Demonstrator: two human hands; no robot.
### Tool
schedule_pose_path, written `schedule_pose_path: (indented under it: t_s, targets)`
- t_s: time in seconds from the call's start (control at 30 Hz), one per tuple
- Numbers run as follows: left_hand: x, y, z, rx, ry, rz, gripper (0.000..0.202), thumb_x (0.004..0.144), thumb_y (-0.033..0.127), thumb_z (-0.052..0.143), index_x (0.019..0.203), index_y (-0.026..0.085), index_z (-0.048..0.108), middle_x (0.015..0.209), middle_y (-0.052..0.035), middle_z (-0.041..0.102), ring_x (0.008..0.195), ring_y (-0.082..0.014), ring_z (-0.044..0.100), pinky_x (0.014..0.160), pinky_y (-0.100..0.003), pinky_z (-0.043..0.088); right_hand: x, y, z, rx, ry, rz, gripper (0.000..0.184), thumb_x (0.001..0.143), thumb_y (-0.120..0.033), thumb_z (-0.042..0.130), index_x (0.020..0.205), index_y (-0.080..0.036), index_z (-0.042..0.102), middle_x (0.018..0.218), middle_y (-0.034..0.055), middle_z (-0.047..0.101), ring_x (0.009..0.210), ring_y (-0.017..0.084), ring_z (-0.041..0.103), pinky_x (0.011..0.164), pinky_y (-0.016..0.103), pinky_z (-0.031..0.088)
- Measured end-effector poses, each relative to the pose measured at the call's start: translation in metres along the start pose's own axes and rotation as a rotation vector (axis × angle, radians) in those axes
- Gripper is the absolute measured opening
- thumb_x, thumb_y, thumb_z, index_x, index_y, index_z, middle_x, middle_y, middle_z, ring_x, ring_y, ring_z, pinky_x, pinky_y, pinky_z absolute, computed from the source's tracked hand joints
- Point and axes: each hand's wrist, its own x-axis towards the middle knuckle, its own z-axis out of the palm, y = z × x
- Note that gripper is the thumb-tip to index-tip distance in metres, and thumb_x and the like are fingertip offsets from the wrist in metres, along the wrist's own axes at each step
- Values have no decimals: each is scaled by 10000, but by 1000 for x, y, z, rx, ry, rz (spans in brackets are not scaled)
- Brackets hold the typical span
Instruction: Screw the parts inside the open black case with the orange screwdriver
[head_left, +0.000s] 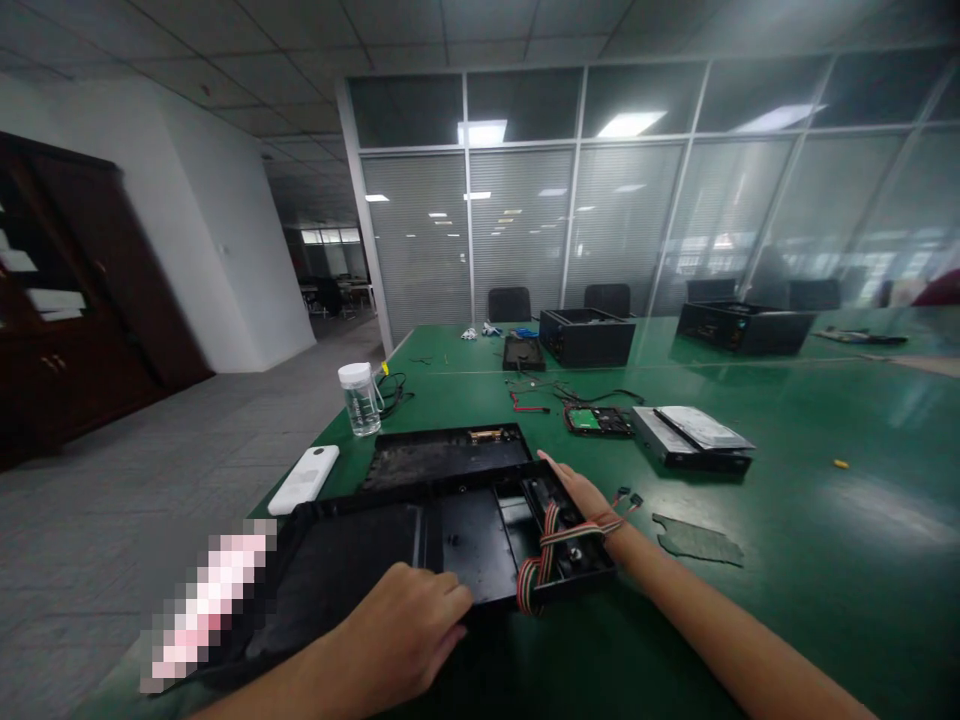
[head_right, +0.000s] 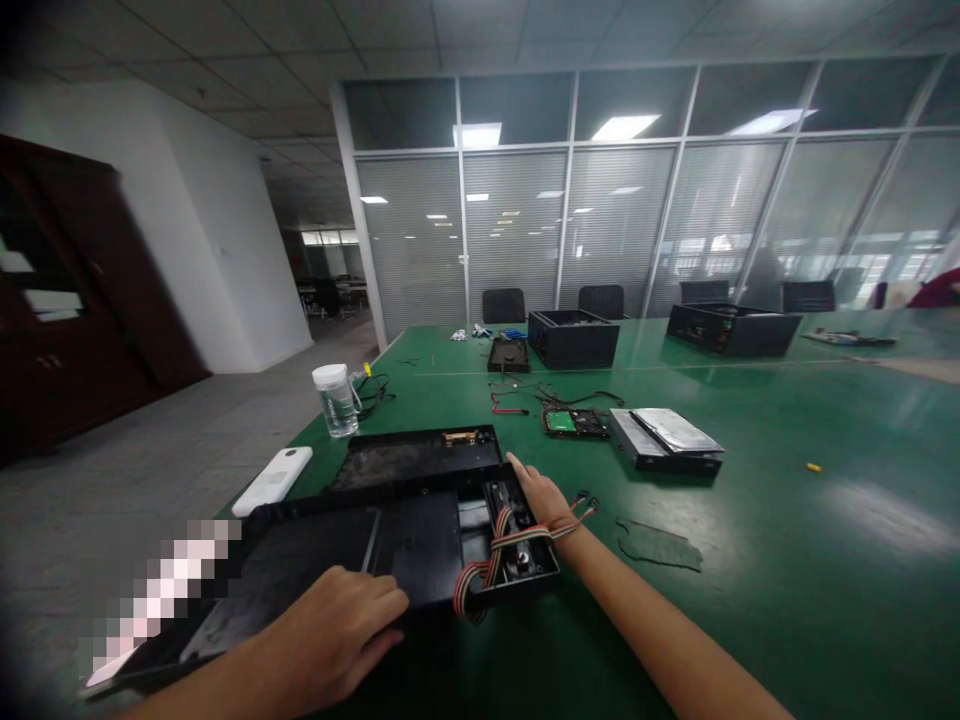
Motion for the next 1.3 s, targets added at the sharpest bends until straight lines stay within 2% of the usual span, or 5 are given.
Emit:
schedule_pose_path:
  t_s: [0.2,0.33,0.73,1.07,1.3]
  targets:
    - [3,-5,38,-39,-107,-73,132,806,166,494,921,219,531,925,-15,612,823,-215,586,689,-321,434,-28,71,-20,-448,-96,261,286,805,-70,413,949,-182,634,1328,128,442,1142,308,429,797,404,437]
    - [24,-28,27,-42,-214,-122,256,781,433,564,880,199,590,860,-50,627,792,-244,597,694,-343,447,-42,98,-30,-278,-73,391,239,805,-135,444,956,-176,624,1132,119,585,1004,231,532,772,306,421]
    - [119,-127,57,294,188,345,136,840,88,443,849,162,556,876,-81,553,820,-192,499,735,-307,392,-29,46,-21,310,-26,283,316,849,-394,400,754,-207,636,719,29,647,696,175,587,656,264,393]
    - [160,-88,45,56,191,213,117,882,185,414,944,174,514,844,-37,600,784,-170,563,719,-259,421,-21,4,-9,691,-241,219,425,847,-487,402,879,-148,657,527,-15,581,472,130,538,512,231,392]
    - [189,-79,71,-234,293,111,162,879,193,461,969,171,594,923,-45,655,871,-166,601,800,-258,436,-21,23,-15,595,-93,267,472,844,-528,362,694,-170,630,673,23,648,483,125,514,518,244,402]
